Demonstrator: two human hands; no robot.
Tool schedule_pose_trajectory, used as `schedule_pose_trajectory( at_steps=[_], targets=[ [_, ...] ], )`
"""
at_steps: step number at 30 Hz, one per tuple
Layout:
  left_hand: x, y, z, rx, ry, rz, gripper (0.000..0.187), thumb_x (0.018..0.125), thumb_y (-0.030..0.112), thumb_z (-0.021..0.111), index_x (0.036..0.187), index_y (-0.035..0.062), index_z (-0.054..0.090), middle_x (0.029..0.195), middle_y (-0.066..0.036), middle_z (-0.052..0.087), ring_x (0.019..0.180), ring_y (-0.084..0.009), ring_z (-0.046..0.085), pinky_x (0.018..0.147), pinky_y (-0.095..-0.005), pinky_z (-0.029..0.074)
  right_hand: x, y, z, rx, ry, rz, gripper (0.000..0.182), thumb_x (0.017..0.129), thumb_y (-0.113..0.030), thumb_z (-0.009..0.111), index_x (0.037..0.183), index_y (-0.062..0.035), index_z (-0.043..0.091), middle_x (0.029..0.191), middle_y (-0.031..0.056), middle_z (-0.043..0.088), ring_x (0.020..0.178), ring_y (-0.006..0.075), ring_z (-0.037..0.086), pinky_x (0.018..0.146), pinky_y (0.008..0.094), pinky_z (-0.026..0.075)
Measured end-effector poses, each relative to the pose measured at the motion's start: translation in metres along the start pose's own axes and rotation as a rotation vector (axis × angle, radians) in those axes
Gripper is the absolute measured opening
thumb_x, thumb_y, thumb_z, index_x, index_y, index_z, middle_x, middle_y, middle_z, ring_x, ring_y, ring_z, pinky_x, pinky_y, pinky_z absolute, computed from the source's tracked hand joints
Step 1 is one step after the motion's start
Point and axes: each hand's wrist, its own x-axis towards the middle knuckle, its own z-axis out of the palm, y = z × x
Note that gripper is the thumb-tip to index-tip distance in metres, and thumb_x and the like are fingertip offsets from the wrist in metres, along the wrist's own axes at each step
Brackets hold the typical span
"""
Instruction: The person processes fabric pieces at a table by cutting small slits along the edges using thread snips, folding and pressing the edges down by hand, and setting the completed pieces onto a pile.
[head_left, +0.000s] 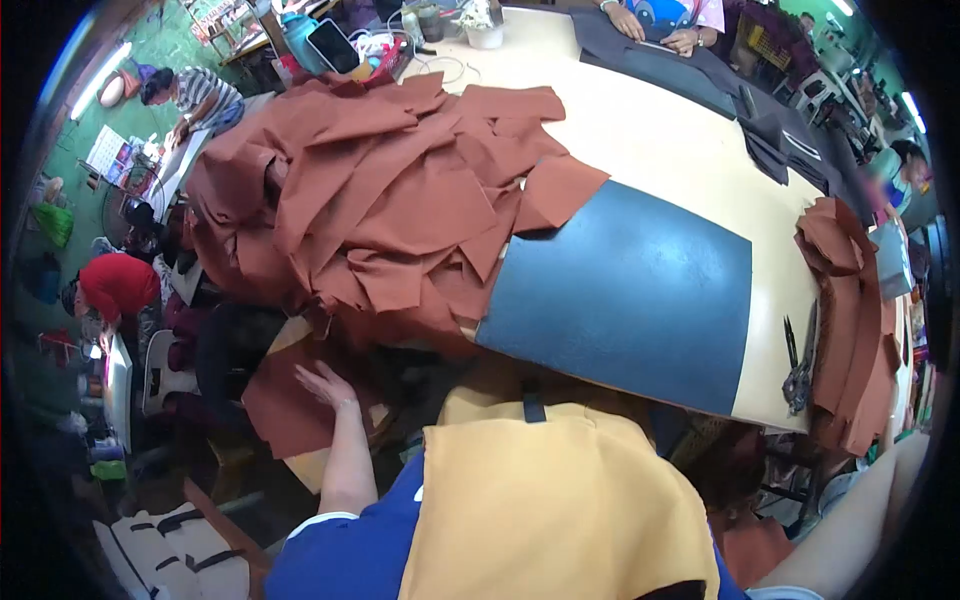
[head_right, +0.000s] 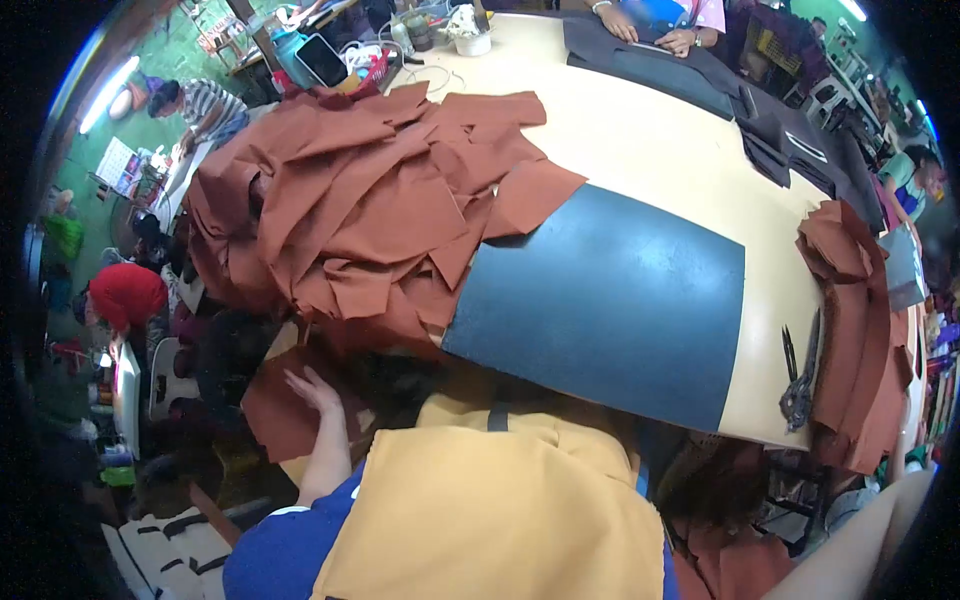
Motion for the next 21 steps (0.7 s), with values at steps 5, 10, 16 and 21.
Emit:
schedule_pose_trajectory(
  at_steps=[5, 10, 16, 21],
  targets=[
    [0.023, 0.185, -0.078, -0.414, 0.407, 0.761, 0.052, 0.102, 0.019, 0.048, 0.146, -0.0036, 0.032, 0.155, -0.026, 0.025, 0.145, -0.0374, 0.025, 0.117, -0.0498, 0.021, -0.002, -0.032, -0.015, 0.258, -0.031, -0.167, 0.039, 0.104, -0.032, 0.045, 0.126, -0.0011, 0.055, 0.120, 0.0113, 0.060, 0.108, 0.0191, 0.057, 0.097, 0.0326, 0.045],
    [-0.002, 0.338, -0.090, -0.365, -0.149, 1.315, 0.044, 0.093, 0.020, 0.061, 0.132, 0.0039, 0.053, 0.142, -0.017, 0.048, 0.138, -0.0340, 0.039, 0.112, -0.0529, 0.029, -0.106, 0.052, 0.036, 0.218, -0.017, 0.455, 0.032, 0.102, -0.028, 0.050, 0.120, -0.0035, 0.060, 0.111, 0.0078, 0.062, 0.102, 0.0158, 0.059, 0.090, 0.0304, 0.048],
    [0.022, 0.405, 0.035, 0.450, -0.229, 1.225, 0.031, 0.090, 0.032, 0.061, 0.114, 0.0135, 0.062, 0.132, -0.012, 0.058, 0.124, -0.0309, 0.053, 0.101, -0.0555, 0.041, -0.228, 0.128, 0.125, -0.060, -0.020, 0.682, 0.016, 0.090, -0.008, 0.070, 0.105, -0.0017, 0.070, 0.091, 0.0030, 0.069, 0.082, 0.0076, 0.064, 0.074, 0.0233, 0.052],
    [0.036, 0.459, 0.031, 0.179, -0.214, 0.975, 0.028, 0.099, 0.040, 0.046, 0.105, 0.0154, 0.057, 0.090, -0.022, 0.069, 0.086, -0.0452, 0.065, 0.073, -0.0576, 0.050, -0.219, 0.118, 0.124, -0.157, -0.003, 0.585, 0.014, 0.090, -0.011, 0.069, 0.100, -0.0014, 0.071, 0.086, 0.0088, 0.068, 0.072, 0.0141, 0.063, 0.067, 0.0261, 0.050]
  ],
)
